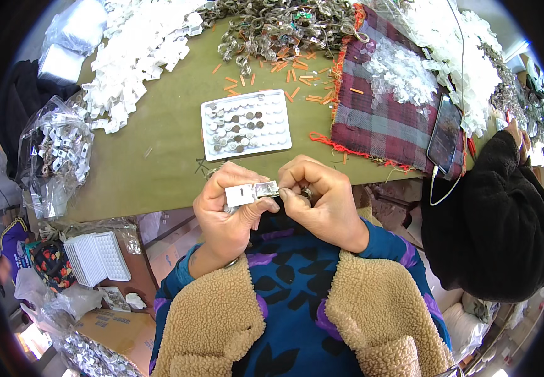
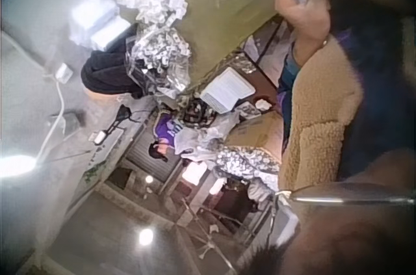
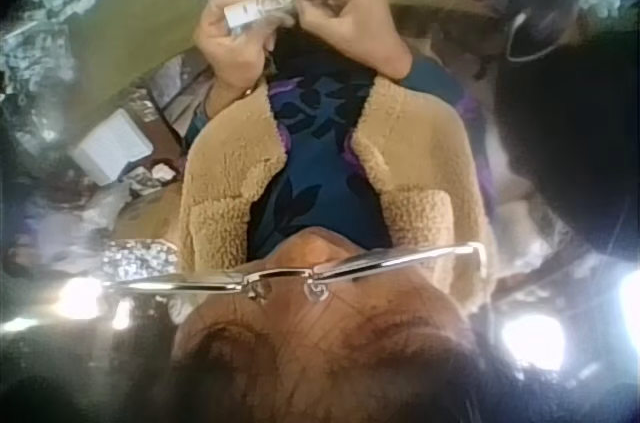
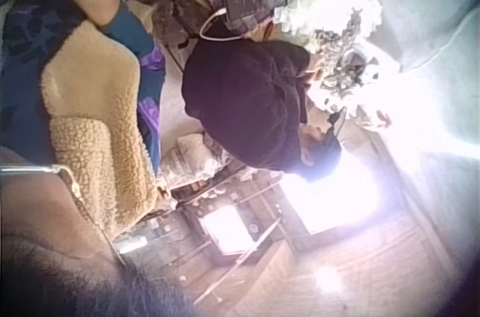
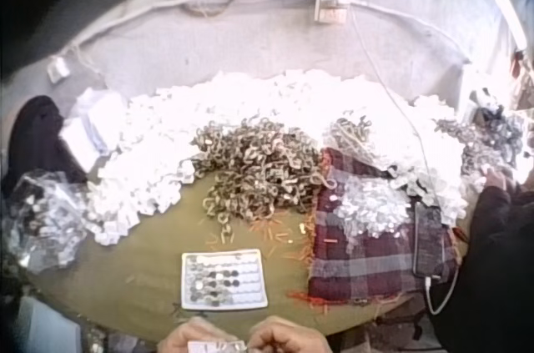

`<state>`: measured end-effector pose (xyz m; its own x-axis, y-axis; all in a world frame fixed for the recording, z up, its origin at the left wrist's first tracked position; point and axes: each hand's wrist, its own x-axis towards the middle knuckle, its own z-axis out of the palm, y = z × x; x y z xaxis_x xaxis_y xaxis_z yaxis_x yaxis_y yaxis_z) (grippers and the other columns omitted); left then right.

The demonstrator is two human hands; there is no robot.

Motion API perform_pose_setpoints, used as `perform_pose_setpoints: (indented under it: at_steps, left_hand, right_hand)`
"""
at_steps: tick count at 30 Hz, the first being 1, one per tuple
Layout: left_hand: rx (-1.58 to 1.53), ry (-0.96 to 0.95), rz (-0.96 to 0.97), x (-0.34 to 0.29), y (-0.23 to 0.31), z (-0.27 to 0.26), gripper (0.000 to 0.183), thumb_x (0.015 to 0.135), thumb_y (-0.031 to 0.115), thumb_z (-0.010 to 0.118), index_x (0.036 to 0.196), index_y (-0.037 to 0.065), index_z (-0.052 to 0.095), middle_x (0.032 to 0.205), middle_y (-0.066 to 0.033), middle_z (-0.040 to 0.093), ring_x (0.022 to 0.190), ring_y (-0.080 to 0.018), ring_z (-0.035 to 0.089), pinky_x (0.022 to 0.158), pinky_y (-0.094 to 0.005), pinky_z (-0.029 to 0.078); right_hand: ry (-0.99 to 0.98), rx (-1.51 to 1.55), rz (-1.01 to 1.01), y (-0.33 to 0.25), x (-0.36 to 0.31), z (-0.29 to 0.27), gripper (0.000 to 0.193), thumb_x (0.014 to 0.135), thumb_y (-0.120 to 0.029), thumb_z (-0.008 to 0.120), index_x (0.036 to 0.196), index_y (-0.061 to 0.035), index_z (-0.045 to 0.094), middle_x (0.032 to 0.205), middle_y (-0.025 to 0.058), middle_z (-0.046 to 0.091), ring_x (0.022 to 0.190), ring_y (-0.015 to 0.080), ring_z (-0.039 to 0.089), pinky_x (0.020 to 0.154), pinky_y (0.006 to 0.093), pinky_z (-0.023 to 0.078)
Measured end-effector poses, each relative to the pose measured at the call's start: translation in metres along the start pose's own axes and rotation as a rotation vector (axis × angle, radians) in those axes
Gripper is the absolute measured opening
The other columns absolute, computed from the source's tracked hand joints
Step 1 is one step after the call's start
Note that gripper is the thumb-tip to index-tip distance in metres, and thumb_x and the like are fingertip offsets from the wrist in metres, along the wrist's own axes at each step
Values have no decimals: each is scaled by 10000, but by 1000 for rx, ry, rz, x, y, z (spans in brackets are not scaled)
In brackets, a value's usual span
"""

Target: The person repeatedly picks small white plastic housings and metal contacts from a table, inserts the contacts into the housings, and places the assembled units into a white tray. The person also handles small orange plastic pieces and a plaid fabric mat while working.

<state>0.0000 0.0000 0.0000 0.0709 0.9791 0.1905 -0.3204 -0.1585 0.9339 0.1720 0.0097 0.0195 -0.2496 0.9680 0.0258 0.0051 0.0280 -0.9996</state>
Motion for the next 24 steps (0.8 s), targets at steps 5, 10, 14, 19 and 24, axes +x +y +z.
perform_pose_setpoints:
  at_steps: [5,10,14,19,24]
  left_hand:
    - [-338,54,-218,0,0,1,206,899,100,728,997,-35,607,932,-130,636,642,-126,641,398,-179,419]
    - [-579,2,-432,-1,0,-4,277,961,211,660,1062,-38,593,966,-153,653,687,-120,630,391,-172,407]
    - [-751,-19,-523,-4,0,-5,313,982,232,623,1154,-28,590,1040,-200,670,726,-145,646,390,-167,425]
    - [-693,12,-510,-8,-1,-8,310,989,195,612,1194,-37,589,1018,-214,687,749,-172,684,397,-179,459]
    - [-272,73,-441,-12,1,-9,210,960,99,644,1086,-69,642,895,-171,708,714,-178,703,414,-193,479]
  right_hand:
    - [-36,150,143,-2,-1,2,33,875,13,641,886,16,610,783,-35,548,654,-2,441,559,192,373]
    - [-56,382,271,-5,-9,1,48,895,-5,654,911,22,617,803,-30,576,680,-6,478,561,183,383]
    - [-61,427,366,-6,-14,-1,65,903,-9,655,938,28,615,829,-14,599,717,6,542,579,189,422]
    - [138,-106,-150,-4,-6,1,108,857,14,686,943,27,623,850,70,649,742,131,638,637,252,485]
    - [13,-255,-252,-12,-2,2,107,810,40,712,880,14,635,815,105,636,752,221,660,655,326,518]
